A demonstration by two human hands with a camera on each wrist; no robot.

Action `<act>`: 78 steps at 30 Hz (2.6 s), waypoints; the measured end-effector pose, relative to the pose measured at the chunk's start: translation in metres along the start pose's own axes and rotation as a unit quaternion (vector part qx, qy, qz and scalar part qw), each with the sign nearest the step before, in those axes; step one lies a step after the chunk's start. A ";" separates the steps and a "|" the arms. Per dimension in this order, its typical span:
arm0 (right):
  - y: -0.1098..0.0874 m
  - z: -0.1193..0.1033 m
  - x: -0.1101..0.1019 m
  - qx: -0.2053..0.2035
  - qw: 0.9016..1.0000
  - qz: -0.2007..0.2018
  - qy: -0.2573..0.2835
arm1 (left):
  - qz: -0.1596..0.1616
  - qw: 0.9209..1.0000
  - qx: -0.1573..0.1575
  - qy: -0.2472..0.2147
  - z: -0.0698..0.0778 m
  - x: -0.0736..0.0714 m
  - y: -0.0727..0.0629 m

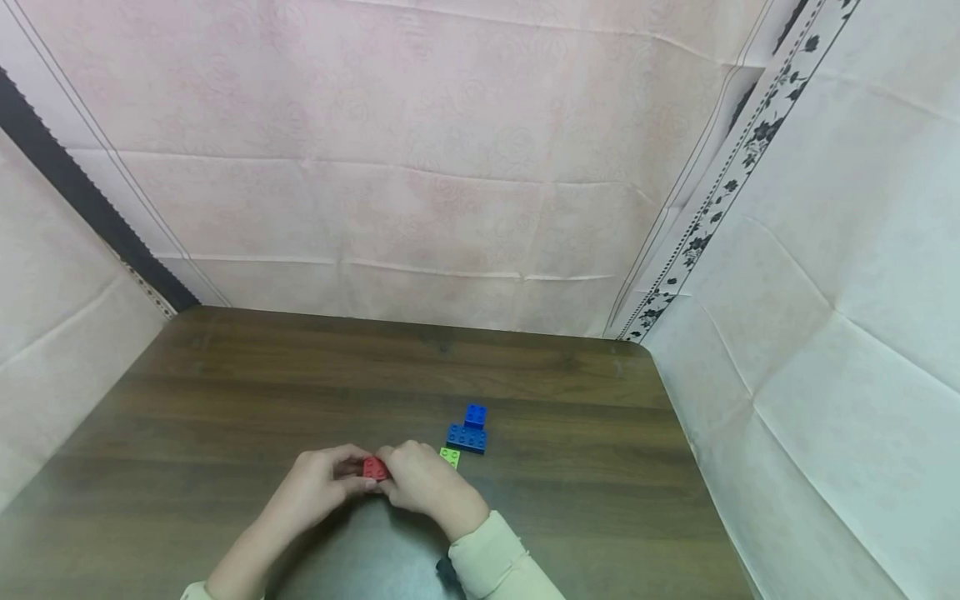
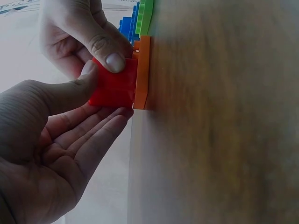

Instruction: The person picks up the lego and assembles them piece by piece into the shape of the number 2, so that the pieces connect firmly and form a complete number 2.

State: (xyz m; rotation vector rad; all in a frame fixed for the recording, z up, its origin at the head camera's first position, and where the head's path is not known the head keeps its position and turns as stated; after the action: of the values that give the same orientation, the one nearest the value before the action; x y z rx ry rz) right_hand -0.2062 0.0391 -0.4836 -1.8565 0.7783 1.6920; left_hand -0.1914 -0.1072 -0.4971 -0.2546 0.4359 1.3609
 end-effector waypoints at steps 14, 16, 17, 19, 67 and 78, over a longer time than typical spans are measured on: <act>0.002 0.003 0.001 -0.004 1.000 -0.002 0.027 | -0.007 0.997 -0.039 -0.062 -0.004 -0.001 0.002; 0.002 0.003 0.001 -0.004 1.000 0.000 0.028 | -0.009 0.997 -0.040 -0.070 -0.004 -0.001 0.002; 0.002 0.003 0.001 -0.004 1.000 0.000 0.029 | -0.010 0.996 -0.043 -0.072 -0.004 -0.001 0.002; 0.002 0.003 0.001 -0.003 1.000 -0.001 0.031 | -0.011 0.996 -0.046 -0.079 -0.004 -0.001 0.003; -0.002 0.008 0.002 -0.004 0.997 0.003 0.074 | -0.005 0.995 -0.066 -0.071 0.000 -0.002 0.001; -0.014 0.019 -0.010 0.010 0.995 0.000 0.104 | -0.007 0.994 -0.086 -0.071 -0.002 -0.001 0.001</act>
State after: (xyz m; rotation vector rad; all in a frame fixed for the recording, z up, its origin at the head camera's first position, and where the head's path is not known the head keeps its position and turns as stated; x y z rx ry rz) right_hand -0.2105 0.0635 -0.4752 -2.0416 0.8726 1.5015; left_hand -0.1926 -0.1089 -0.4986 -0.3004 0.1976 1.3951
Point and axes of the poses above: each hand's wrist, its own y-axis towards the middle knuckle, its own x-axis out of the palm, z = x × y, the point moved 5 cm from there along y, towards the middle knuckle, and after that the axes turned 14 degrees about -y, right-handed, at the moved point
